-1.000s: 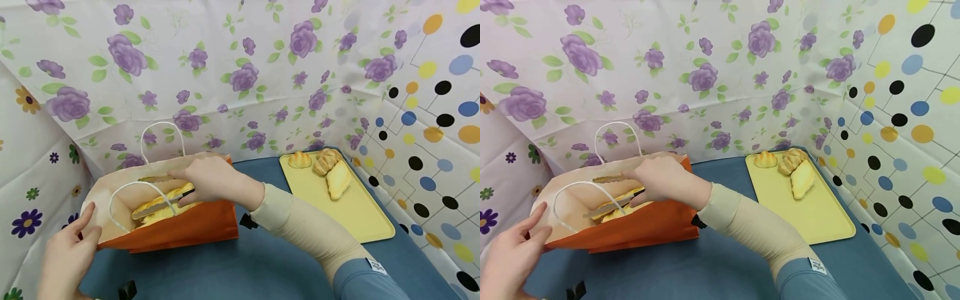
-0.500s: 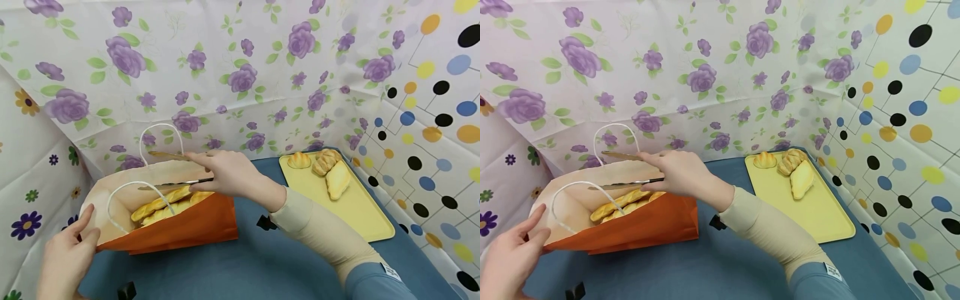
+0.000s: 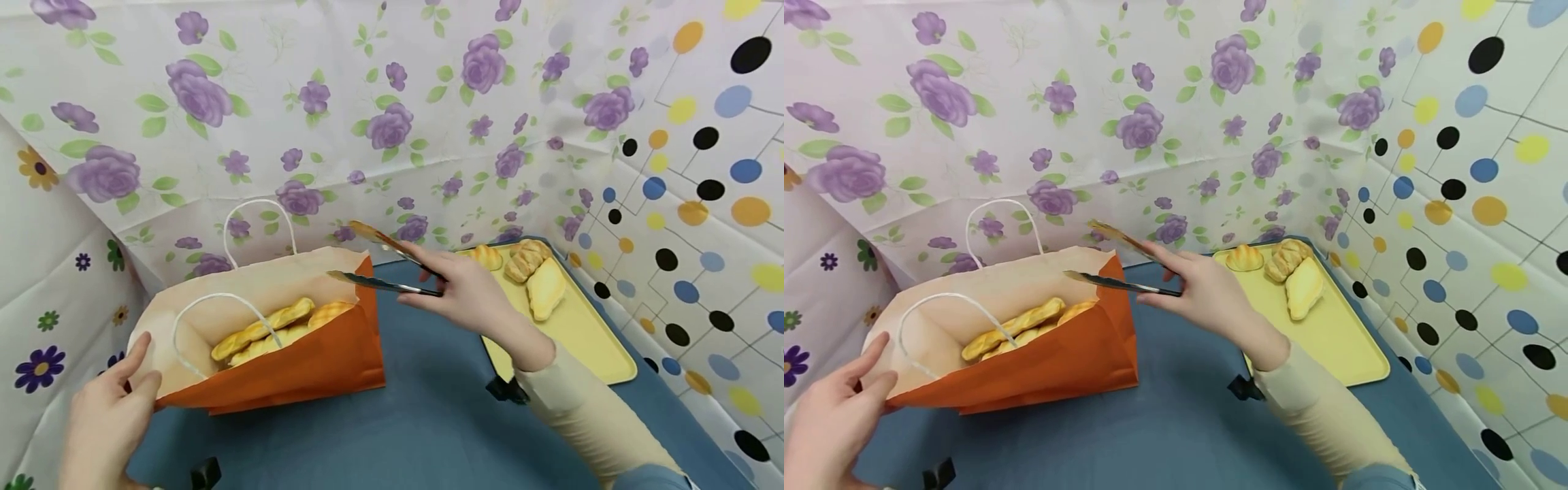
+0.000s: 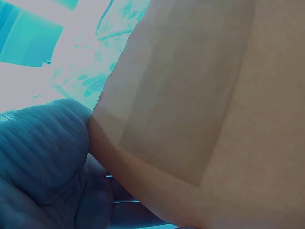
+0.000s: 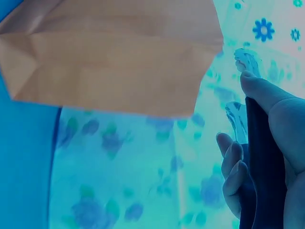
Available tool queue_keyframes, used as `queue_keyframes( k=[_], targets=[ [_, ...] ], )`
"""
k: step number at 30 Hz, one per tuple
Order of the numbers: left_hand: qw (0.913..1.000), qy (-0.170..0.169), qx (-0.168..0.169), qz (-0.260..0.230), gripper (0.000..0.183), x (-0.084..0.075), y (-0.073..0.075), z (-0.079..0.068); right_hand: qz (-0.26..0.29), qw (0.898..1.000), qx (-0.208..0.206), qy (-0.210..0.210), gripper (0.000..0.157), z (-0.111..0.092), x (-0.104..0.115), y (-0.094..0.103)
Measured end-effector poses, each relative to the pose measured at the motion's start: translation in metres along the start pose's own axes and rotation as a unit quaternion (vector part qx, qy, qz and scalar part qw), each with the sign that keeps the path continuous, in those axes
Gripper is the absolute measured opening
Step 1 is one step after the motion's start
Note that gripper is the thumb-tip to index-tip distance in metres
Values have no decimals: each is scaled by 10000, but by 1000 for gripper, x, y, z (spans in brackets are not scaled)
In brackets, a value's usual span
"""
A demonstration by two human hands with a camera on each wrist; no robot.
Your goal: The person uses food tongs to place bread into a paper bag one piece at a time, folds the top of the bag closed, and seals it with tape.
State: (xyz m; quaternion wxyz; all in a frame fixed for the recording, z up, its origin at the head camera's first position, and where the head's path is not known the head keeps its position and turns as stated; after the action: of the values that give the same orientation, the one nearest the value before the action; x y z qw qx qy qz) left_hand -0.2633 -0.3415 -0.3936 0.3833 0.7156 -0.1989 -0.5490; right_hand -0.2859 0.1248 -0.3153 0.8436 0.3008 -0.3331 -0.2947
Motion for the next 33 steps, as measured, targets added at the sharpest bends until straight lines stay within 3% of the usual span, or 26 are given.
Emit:
queue_keyframes(
  k=[10,14,20,33],
  targets=[
    [9992,239,183,-282,64,5,-1,1,-54,9937,-61,-1121,79,-66,-63,30],
    [9997,123,142,-161,64,4,-1,1,-190,9894,-84,-1436,77,-87,-81,39],
    [9999,-45,87,-81,64,2,-1,0,-412,9819,-186,-1840,77,-110,-105,53],
    [9998,-79,107,-128,64,4,-1,0,-868,9592,-68,-2691,82,-153,-147,80]
  ],
)
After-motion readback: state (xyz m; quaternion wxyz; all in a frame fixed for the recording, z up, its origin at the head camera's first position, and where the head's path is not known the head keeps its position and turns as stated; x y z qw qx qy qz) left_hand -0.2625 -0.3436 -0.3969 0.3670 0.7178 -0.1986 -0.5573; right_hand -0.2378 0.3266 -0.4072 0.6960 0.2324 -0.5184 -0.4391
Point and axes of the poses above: each hand's wrist, its own z-axis towards the middle knuckle, its own y-axis out of the back of the hand, x = y × z, the point moved 10 cm from there along z, towards the middle knuckle, and after that the axes turned 6 degrees about -x, right-handed, at the moved point
